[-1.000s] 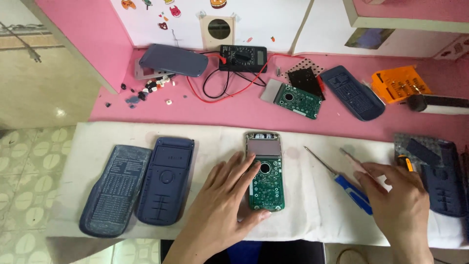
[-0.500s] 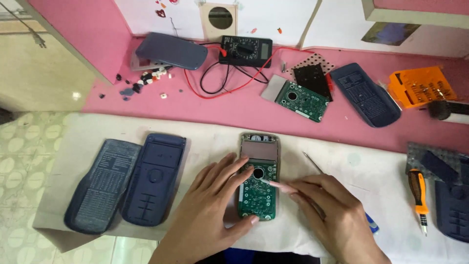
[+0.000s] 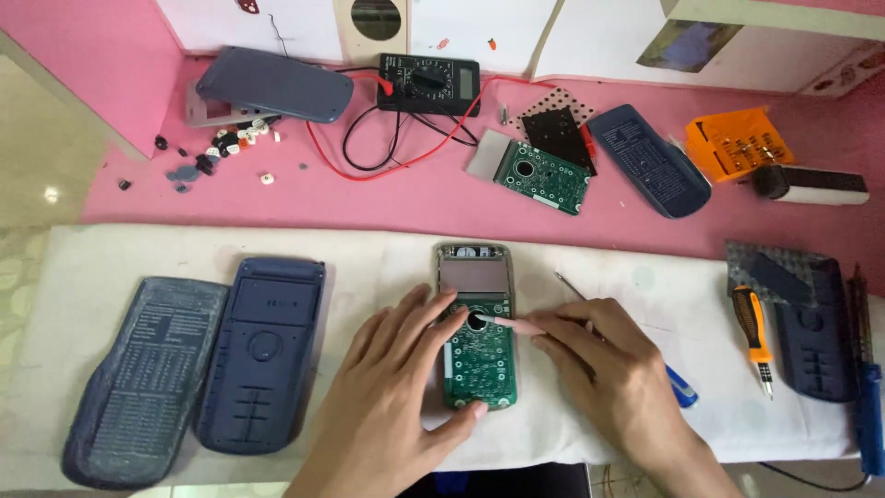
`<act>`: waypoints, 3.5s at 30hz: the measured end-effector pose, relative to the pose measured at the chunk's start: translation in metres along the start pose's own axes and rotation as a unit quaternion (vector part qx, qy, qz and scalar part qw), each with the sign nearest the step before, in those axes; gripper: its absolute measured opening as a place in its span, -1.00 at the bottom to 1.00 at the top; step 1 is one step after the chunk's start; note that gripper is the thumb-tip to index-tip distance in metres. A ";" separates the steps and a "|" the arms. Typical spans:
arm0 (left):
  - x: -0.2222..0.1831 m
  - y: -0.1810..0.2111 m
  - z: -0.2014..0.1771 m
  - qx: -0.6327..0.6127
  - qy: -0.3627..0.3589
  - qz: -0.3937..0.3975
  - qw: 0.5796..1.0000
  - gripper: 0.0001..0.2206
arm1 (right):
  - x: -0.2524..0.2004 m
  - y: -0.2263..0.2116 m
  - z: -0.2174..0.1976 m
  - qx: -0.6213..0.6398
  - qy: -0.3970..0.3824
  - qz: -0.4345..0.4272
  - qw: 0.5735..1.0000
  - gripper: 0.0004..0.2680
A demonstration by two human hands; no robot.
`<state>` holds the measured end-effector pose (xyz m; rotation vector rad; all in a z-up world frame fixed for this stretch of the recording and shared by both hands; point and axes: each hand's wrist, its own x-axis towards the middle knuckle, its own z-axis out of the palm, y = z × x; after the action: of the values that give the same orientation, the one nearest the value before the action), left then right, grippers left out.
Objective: Assembling a scientific calculator by placing the keypad and circuit board into the housing and securing the components.
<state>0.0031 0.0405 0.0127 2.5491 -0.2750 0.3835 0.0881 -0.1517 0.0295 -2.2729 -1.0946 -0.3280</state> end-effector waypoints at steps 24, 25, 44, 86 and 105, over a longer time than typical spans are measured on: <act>-0.003 -0.002 -0.004 -0.018 0.013 0.004 1.000 -0.32 | 0.007 -0.007 -0.004 0.027 -0.038 -0.056 0.997 -0.83; -0.002 -0.001 -0.003 -0.016 0.017 0.005 1.000 -0.32 | 0.008 -0.005 -0.006 0.027 -0.036 -0.060 0.997 -0.83; -0.004 0.003 0.000 -0.016 0.034 -0.028 0.999 -0.38 | -0.007 -0.001 -0.006 -0.018 0.000 0.012 1.000 -0.81; 0.058 -0.034 -0.012 -0.228 0.066 0.020 0.971 -0.95 | 0.040 0.003 0.031 -0.050 0.034 -0.004 0.998 -0.90; 0.056 -0.038 -0.009 -0.213 0.053 0.062 0.974 -0.92 | 0.038 0.006 0.030 -0.032 0.057 -0.064 0.996 -0.97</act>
<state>0.0636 0.0705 0.0200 2.0889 -0.4275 0.4527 0.1154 -0.1123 0.0203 -2.2147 -1.1892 -0.5454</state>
